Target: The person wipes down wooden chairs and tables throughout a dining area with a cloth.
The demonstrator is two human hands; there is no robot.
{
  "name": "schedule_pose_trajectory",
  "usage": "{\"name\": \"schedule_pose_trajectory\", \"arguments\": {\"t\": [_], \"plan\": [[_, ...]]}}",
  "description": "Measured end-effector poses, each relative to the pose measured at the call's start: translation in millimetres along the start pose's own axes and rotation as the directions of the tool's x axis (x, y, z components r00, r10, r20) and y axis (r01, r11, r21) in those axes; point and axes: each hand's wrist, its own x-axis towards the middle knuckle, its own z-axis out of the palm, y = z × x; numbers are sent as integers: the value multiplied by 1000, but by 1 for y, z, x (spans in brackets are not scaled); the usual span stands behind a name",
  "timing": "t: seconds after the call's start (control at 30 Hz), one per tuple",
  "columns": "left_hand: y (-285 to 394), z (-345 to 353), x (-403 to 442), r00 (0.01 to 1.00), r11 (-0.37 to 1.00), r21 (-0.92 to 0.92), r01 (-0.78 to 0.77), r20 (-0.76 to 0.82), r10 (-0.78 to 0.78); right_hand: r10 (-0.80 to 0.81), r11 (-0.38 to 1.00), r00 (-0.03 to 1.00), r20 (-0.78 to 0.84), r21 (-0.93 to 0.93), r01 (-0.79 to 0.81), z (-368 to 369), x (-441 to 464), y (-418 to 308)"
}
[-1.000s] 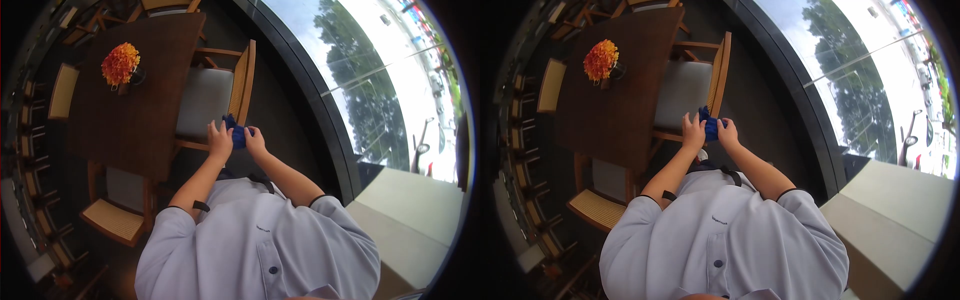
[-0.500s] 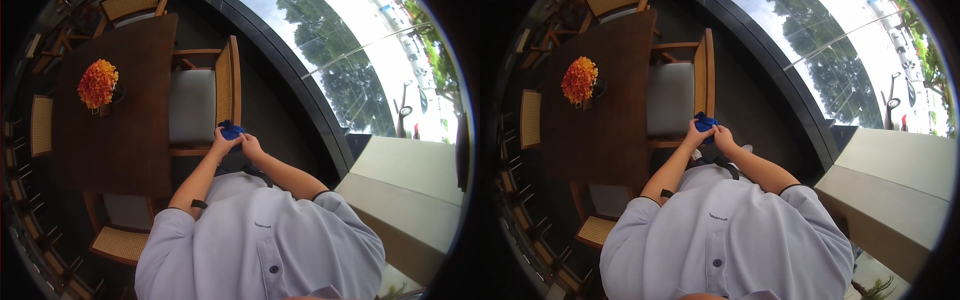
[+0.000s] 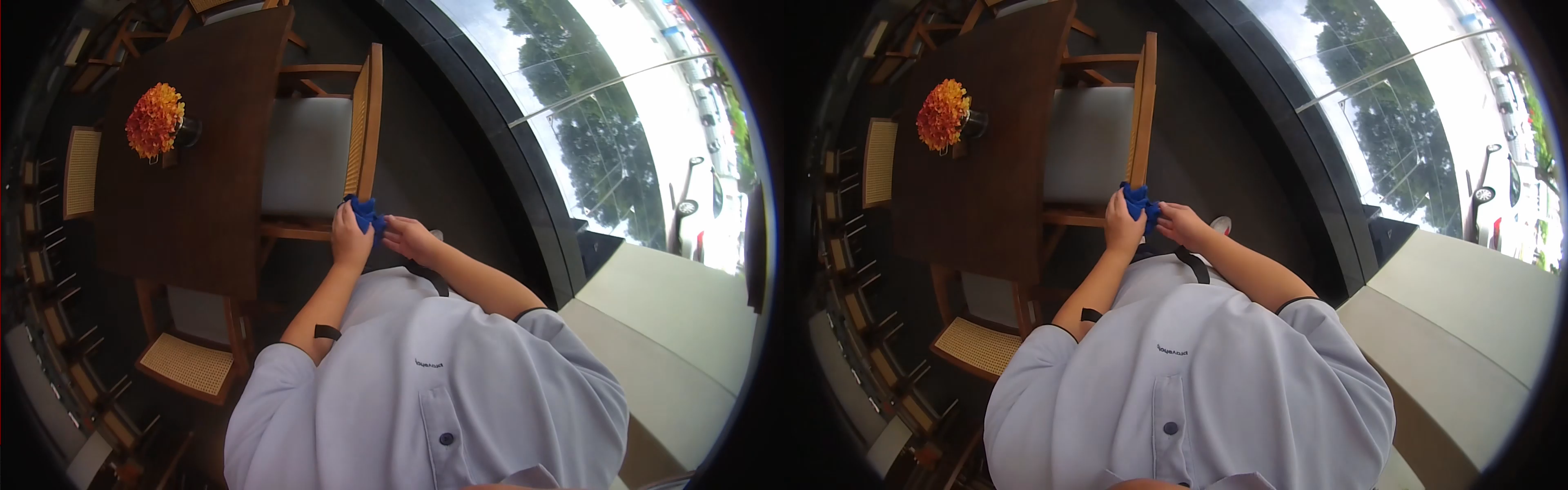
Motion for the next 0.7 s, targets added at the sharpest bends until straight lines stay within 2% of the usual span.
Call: {"name": "schedule_pose_trajectory", "arguments": {"t": [0.1,0.17,0.2,0.3,0.43,0.5,0.6,0.63,0.7], "plan": [[11,4,2,996,994,64,86,-29,-85,68,995,997,34,-72,-66,-18,-21,-18],[10,11,3,995,991,116,65,-83,-56,127,976,989,79,-187,-111,-43,-30,-36],[8,14,2,995,989,137,59,-93,-47,102,969,991,83,-234,-80,-59,-29,-39],[7,17,3,993,978,202,60,-114,-37,34,975,997,62,-222,-19,-115,-44,-58],[11,20,7,994,971,227,76,-99,-55,-34,994,985,-168,-107,16,-186,-91,-84],[15,22,13,993,960,278,43,-119,-10,-32,999,964,-265,-12,29,-216,-103,-83],[27,29,33,992,955,290,60,-127,-23,-66,977,926,-371,-211,-15,-217,-97,-90],[33,30,46,991,956,284,73,-126,-38,-150,923,937,-316,-386,18,-210,-85,-93],[46,37,79,990,960,271,74,-139,-37,-286,720,945,-158,-686,103,-181,-44,-101]]}}
